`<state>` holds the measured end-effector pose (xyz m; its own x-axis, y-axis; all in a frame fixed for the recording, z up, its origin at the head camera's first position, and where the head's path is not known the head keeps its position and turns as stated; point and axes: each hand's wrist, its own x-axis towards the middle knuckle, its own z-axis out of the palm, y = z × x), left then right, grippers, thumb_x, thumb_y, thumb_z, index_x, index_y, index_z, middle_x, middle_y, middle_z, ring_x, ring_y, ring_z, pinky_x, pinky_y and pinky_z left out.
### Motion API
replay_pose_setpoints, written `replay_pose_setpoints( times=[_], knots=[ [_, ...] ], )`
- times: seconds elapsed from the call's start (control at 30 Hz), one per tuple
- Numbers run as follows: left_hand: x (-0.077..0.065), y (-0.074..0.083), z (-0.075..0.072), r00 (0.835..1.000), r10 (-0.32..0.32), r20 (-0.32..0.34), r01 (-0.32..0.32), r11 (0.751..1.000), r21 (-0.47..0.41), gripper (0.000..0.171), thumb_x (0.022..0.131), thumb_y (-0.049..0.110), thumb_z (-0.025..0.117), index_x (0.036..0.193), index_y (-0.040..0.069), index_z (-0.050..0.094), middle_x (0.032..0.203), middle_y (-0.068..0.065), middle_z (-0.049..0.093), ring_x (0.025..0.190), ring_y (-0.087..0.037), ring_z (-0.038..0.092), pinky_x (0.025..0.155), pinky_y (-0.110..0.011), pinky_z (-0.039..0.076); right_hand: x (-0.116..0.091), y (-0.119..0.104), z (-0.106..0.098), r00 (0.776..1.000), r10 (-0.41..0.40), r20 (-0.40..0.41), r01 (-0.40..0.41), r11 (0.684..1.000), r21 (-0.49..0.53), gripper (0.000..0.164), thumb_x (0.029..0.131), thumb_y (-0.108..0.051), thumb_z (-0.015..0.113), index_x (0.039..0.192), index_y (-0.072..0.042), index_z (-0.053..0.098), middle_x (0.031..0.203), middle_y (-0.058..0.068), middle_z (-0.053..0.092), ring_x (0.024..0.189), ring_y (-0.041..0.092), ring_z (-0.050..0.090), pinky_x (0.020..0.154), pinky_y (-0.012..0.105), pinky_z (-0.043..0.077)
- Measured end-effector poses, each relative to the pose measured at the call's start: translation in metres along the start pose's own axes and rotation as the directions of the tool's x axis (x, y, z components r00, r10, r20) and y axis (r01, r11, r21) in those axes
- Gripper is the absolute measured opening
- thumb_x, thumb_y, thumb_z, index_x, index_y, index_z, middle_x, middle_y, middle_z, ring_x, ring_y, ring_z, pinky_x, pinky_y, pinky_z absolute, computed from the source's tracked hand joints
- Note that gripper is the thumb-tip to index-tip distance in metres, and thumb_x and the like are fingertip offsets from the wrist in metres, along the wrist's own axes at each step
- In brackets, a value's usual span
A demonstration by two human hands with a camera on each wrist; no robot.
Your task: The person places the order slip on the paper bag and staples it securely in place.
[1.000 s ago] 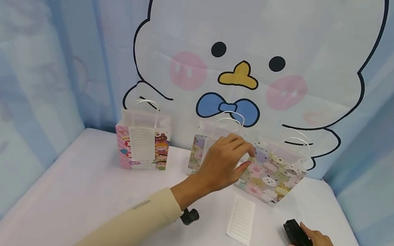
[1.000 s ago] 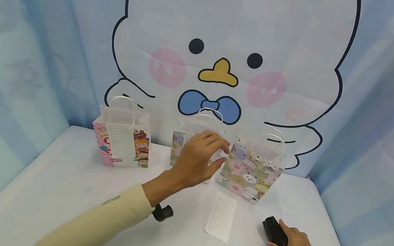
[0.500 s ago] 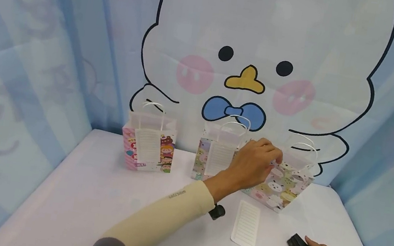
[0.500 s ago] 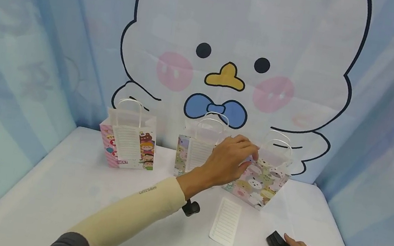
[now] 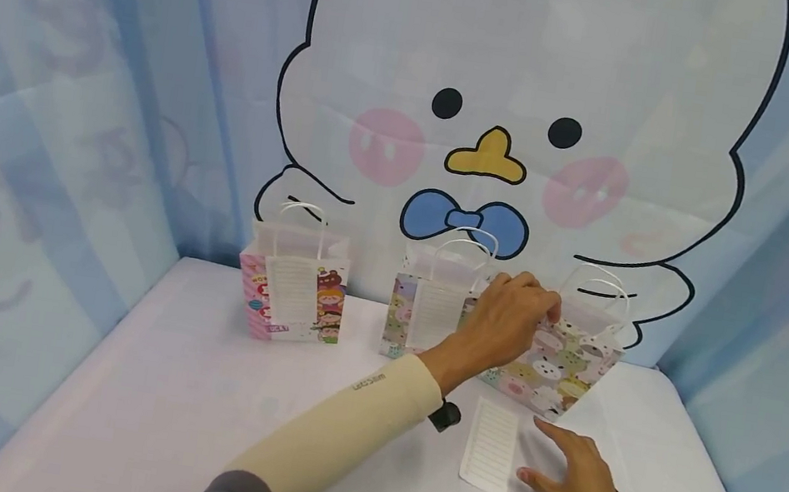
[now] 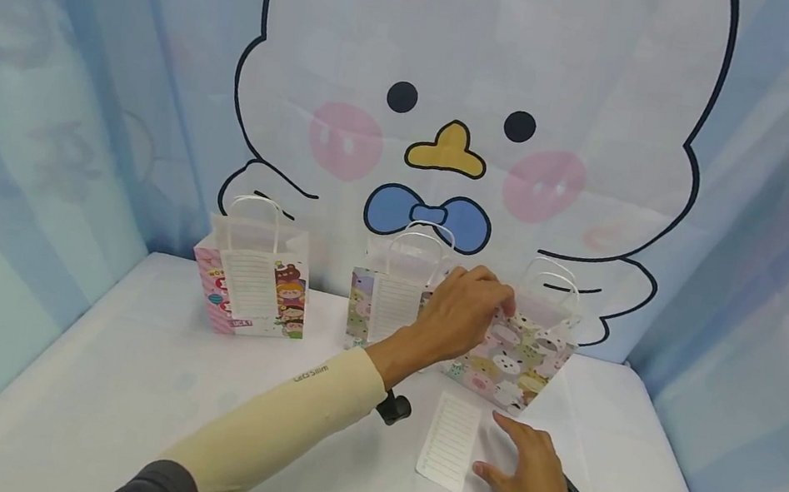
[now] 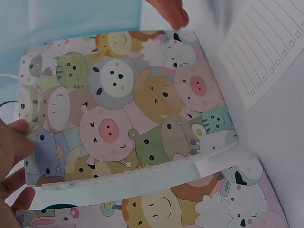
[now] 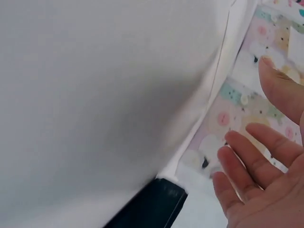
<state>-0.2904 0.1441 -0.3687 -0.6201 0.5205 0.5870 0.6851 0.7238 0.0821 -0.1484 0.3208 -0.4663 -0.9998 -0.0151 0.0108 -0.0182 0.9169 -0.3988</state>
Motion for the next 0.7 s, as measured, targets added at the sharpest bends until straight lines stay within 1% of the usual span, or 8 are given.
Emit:
replay_pose_setpoints(
  times=[0.1,0.17,0.27,0.37,0.47,0.63,0.7],
  knots=[
    [0.001,-0.001,0.0,1.0,-0.009,-0.013,0.009,1.0,-0.03,0.017,0.103,0.014,0.069,0.106,0.028,0.077,0.109,0.014,0.079,0.107,-0.006,0.064,0.088,-0.021,0.047,0.006,-0.008,0.007,0.999,-0.052,0.013,0.052,0.999,0.006,0.082,0.078,-0.033,0.095,0.149,-0.009,0.061,0.145,0.024,0.063,0.13,0.045,0.058,0.104,0.068,0.048],
    [0.001,-0.001,0.0,1.0,-0.013,-0.022,0.012,0.999,-0.042,0.017,0.103,0.014,0.068,0.105,0.028,0.078,0.107,0.014,0.079,0.105,-0.006,0.064,0.086,-0.021,0.048,0.01,-0.011,0.012,0.996,-0.086,0.019,0.086,0.996,0.007,0.081,0.077,-0.032,0.095,0.147,-0.006,0.062,0.144,0.022,0.064,0.129,0.044,0.058,0.104,0.066,0.049],
    [0.001,-0.001,0.001,0.999,-0.017,-0.032,0.016,0.998,-0.055,0.018,0.103,0.014,0.068,0.103,0.028,0.079,0.105,0.014,0.079,0.105,-0.006,0.064,0.085,-0.02,0.048,0.013,-0.014,0.017,0.993,-0.109,0.035,0.109,0.994,0.001,0.08,0.078,-0.031,0.094,0.145,-0.003,0.062,0.143,0.021,0.065,0.13,0.042,0.058,0.106,0.065,0.048],
    [0.001,-0.001,0.001,0.999,-0.018,-0.029,0.016,0.998,-0.062,0.017,0.103,0.014,0.068,0.103,0.028,0.079,0.105,0.014,0.079,0.106,-0.006,0.064,0.085,-0.02,0.047,0.015,-0.015,0.021,0.995,-0.087,0.055,0.088,0.996,-0.014,0.08,0.078,-0.03,0.094,0.145,-0.003,0.061,0.143,0.021,0.065,0.129,0.041,0.057,0.109,0.064,0.048],
    [0.001,-0.001,0.0,0.999,-0.022,-0.024,0.02,0.998,-0.059,0.017,0.103,0.014,0.068,0.104,0.028,0.079,0.106,0.014,0.079,0.107,-0.006,0.064,0.085,-0.019,0.047,0.016,-0.018,0.023,0.996,-0.054,0.071,0.056,0.998,-0.034,0.079,0.078,-0.03,0.094,0.145,-0.005,0.062,0.142,0.02,0.065,0.127,0.039,0.057,0.108,0.064,0.048],
    [0.0,-0.001,-0.001,1.0,-0.021,-0.022,0.02,0.998,-0.053,0.018,0.104,0.014,0.068,0.103,0.028,0.079,0.106,0.014,0.08,0.109,-0.006,0.065,0.086,-0.019,0.048,0.016,-0.024,0.023,0.997,-0.037,0.067,0.039,0.999,-0.035,0.075,0.078,-0.023,0.094,0.144,-0.006,0.064,0.136,0.017,0.068,0.12,0.034,0.06,0.105,0.061,0.05],
    [0.0,-0.001,-0.001,1.0,-0.018,-0.023,0.017,0.998,-0.056,0.018,0.104,0.014,0.068,0.103,0.028,0.079,0.106,0.014,0.08,0.109,-0.006,0.065,0.087,-0.019,0.048,0.016,-0.027,0.023,0.998,-0.036,0.061,0.036,0.999,-0.008,0.072,0.078,-0.017,0.094,0.143,-0.007,0.065,0.127,0.013,0.07,0.107,0.029,0.062,0.096,0.05,0.054]
  ],
)
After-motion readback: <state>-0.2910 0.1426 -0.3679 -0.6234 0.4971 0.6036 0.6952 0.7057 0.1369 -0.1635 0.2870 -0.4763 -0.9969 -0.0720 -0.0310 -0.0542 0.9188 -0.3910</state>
